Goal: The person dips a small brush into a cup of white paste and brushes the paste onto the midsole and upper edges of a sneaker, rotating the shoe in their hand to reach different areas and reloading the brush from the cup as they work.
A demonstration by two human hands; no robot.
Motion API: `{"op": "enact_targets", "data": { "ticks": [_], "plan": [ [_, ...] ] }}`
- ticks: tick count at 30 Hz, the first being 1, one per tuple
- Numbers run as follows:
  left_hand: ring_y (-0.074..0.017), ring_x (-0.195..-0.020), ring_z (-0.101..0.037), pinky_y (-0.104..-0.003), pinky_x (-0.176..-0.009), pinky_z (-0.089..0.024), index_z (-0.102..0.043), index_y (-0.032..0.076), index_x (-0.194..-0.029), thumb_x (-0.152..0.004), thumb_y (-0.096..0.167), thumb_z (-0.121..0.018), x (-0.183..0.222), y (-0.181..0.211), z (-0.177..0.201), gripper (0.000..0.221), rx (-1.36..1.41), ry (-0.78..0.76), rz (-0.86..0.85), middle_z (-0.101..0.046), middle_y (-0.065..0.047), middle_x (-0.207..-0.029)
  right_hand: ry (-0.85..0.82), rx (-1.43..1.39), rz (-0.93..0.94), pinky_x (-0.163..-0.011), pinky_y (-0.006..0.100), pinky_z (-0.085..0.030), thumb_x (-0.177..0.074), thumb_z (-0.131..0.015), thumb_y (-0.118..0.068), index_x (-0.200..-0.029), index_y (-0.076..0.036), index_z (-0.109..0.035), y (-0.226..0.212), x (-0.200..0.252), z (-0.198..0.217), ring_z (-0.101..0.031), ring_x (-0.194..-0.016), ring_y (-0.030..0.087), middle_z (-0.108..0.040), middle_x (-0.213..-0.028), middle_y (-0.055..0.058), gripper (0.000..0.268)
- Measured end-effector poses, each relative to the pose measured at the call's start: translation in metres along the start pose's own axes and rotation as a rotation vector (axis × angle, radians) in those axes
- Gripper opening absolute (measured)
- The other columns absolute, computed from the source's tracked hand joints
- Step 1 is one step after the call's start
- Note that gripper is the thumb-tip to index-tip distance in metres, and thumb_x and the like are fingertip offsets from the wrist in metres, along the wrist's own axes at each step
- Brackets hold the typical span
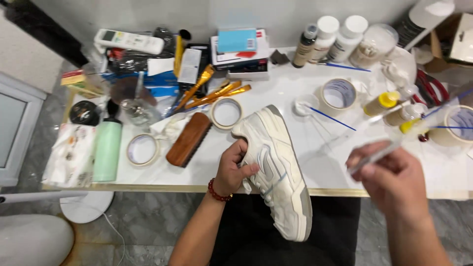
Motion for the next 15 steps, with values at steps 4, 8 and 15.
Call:
{"op": "enact_targets", "data": {
  "ticks": [4,8,15],
  "plan": [
    [-0.0079,-0.09,-0.058,-0.024,-0.083,-0.05,-0.056,0.002,-0.11,-0.09,0.012,-0.072,-0.016,-0.001,-0.012,0.028,0.005,0.011,0.047,-0.065,-0.002,-0.101,0.089,-0.009,0.03,-0.081,0.043,-0.053,-0.093,-0.062,0.001,-0.111,0.011,-0.062,0.008,0.042,-0.017,-0.065,-0.092,0.033,-0.069,-0.104,0.029,0.021],
    [-0.0091,-0.098,-0.057,-0.024,-0.089,-0.049,-0.056,0.0,-0.121,-0.093,0.016,-0.068,-0.02,0.009,-0.017,0.034,-0.034,0.029,0.008,-0.064,-0.002,-0.109,0.12,-0.083,0.08,-0.084,0.045,-0.056,-0.097,-0.054,0.0,-0.11,0.012,-0.062,0.025,0.055,-0.037,-0.067,-0.095,0.036,-0.064,-0.114,0.027,0.02],
    [-0.0121,-0.09,-0.063,-0.026,-0.083,-0.053,-0.06,-0.002,-0.114,-0.099,0.031,-0.069,-0.002,0.008,-0.009,0.038,-0.43,0.167,0.033,-0.07,-0.009,-0.099,0.087,0.026,0.142,-0.091,0.049,-0.059,-0.097,-0.059,0.012,-0.117,0.002,-0.052,0.051,0.059,-0.047,-0.07,-0.101,0.034,-0.065,-0.117,0.028,0.023]
  ]
}}
Point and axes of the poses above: each hand's wrist, its own x-axis away from the middle knuckle, its own z-axis out of the back of the hand, y = z × x, the point moved 1 cm from there along -x, towards the middle knuckle
